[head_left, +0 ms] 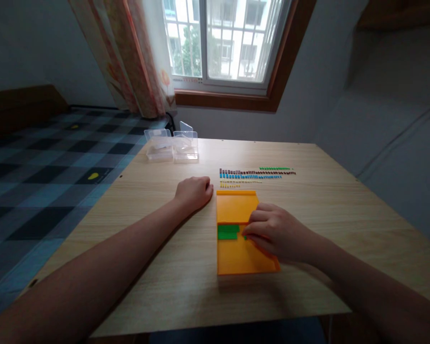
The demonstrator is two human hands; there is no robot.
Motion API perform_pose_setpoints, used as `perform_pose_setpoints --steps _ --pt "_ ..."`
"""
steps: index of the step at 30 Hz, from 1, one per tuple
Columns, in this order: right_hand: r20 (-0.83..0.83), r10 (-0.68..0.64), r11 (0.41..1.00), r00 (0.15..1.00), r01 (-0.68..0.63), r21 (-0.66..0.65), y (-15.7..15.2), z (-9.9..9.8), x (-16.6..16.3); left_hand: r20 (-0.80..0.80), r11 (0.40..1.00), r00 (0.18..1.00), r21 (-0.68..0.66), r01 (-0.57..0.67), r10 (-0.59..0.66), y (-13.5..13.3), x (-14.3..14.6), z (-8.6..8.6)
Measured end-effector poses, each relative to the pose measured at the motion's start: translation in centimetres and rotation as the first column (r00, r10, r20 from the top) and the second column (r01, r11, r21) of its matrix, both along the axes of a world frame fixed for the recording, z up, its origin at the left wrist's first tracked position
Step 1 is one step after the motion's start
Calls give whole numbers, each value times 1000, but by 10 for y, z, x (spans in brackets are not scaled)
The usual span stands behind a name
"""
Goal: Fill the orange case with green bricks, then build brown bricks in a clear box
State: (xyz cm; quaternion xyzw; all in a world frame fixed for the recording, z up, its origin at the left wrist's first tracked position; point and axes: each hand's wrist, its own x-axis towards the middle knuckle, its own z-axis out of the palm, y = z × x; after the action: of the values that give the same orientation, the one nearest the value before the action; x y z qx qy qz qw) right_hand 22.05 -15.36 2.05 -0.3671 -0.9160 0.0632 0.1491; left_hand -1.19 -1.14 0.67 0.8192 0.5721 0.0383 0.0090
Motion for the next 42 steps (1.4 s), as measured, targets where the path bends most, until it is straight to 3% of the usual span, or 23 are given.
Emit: perform_pose_setpoints --steps 9,22,42 --pt "-3 13 996 1000 -13 -86 -2 2 -2 1 1000 1000 12 13 -13 -1 0 -1" --pt "-21 1 999 1000 -2 -39 -3 -6 -7 11 1000 1000 16 24 -24 0 -1 -2" --pt "-45 -21 995 999 17 -97 -3 -8 -8 5 999 999 42 32 -32 2 -1 -4"
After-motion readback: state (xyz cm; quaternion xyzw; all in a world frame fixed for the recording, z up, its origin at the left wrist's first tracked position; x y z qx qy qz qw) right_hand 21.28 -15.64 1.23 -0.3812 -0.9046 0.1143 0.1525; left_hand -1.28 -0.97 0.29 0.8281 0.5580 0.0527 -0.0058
